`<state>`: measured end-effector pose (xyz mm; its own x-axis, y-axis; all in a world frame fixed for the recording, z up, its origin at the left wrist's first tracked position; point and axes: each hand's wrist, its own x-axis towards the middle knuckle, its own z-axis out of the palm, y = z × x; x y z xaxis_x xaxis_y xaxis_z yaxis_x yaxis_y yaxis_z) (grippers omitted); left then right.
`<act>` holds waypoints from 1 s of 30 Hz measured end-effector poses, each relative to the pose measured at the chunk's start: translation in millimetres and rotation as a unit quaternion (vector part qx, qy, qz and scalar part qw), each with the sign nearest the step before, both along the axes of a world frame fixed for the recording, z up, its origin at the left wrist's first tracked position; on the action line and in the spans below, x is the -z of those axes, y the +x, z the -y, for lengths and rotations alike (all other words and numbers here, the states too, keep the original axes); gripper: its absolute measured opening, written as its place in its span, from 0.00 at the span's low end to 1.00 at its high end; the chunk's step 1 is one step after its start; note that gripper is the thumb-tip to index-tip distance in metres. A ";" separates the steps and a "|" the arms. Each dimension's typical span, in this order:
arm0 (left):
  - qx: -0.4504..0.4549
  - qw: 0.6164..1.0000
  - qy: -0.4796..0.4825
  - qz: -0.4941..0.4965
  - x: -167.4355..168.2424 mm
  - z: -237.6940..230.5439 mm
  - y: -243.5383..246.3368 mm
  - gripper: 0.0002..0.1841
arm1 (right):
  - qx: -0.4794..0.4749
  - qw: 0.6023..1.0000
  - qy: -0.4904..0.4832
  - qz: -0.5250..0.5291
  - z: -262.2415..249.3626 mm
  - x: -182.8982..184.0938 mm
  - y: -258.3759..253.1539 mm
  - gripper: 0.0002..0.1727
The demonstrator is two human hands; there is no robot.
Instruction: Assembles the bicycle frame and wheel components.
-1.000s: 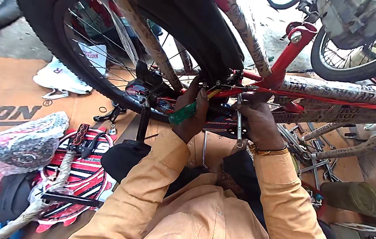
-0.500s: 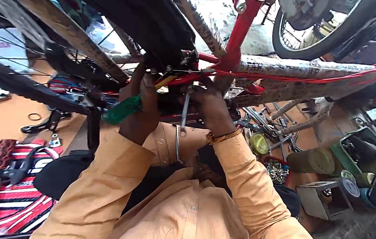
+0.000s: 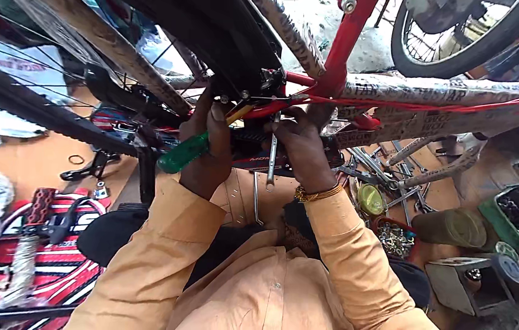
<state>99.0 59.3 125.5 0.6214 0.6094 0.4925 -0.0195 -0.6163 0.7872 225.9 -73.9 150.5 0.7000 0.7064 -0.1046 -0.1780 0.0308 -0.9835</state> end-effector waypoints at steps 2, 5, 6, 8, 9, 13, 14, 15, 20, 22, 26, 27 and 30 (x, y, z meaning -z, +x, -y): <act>0.003 1.000 0.006 0.005 0.1 -0.5 0.5 0.32 | 0.019 0.999 0.028 -0.012 -9.2 3.6 -8.3 0.25; 0.003 1.000 0.015 0.005 1.9 -1.5 -0.4 0.32 | 0.024 0.998 0.058 -0.033 -18.2 5.2 -14.9 0.36; -0.002 1.000 0.016 0.003 2.1 -1.1 -0.4 0.32 | 0.024 0.997 0.061 -0.037 -19.3 4.8 -15.6 0.38; 0.002 1.000 0.009 -0.002 0.8 0.5 -0.8 0.33 | 0.019 0.997 0.054 -0.050 -16.1 1.9 -11.5 0.36; -0.002 1.000 0.010 -0.004 0.1 1.6 -1.0 0.33 | 0.014 0.997 0.050 -0.063 -10.8 -0.2 -5.7 0.32; -0.010 1.000 0.026 -0.009 -2.9 1.0 -1.5 0.33 | -0.079 0.996 0.013 -0.036 21.7 -12.8 49.1 0.13; -0.012 1.000 0.024 -0.008 -1.2 1.2 -2.2 0.33 | -0.101 0.995 -0.011 -0.019 27.2 -17.8 58.6 0.13; -0.009 1.000 0.018 -0.010 -0.4 1.7 -2.7 0.33 | -0.106 0.994 -0.037 -0.001 30.1 -22.4 62.1 0.13; -0.006 1.000 0.022 0.009 -2.4 1.2 2.5 0.31 | -0.038 0.996 -0.058 0.065 20.2 -18.8 34.9 0.17; -0.012 1.000 0.029 0.005 -2.7 1.9 1.7 0.31 | -0.017 0.998 -0.042 0.051 10.7 -10.6 19.5 0.18; -0.009 1.000 0.011 -0.016 -5.8 3.5 -1.4 0.31 | 0.015 1.000 0.015 -0.010 -6.4 -0.3 -3.3 0.24; -0.007 1.000 0.007 -0.015 -5.4 3.4 -1.7 0.31 | 0.018 0.999 0.023 -0.017 -9.7 1.2 -6.6 0.26; -0.003 1.000 0.012 -0.002 -2.1 0.9 -1.3 0.30 | 0.008 0.999 0.040 -0.030 -13.1 3.3 -7.6 0.31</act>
<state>97.7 58.3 127.7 0.6202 0.6005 0.5048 -0.0130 -0.6355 0.7720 218.3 -60.8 147.3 0.7059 0.7024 -0.0916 -0.2363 0.1116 -0.9652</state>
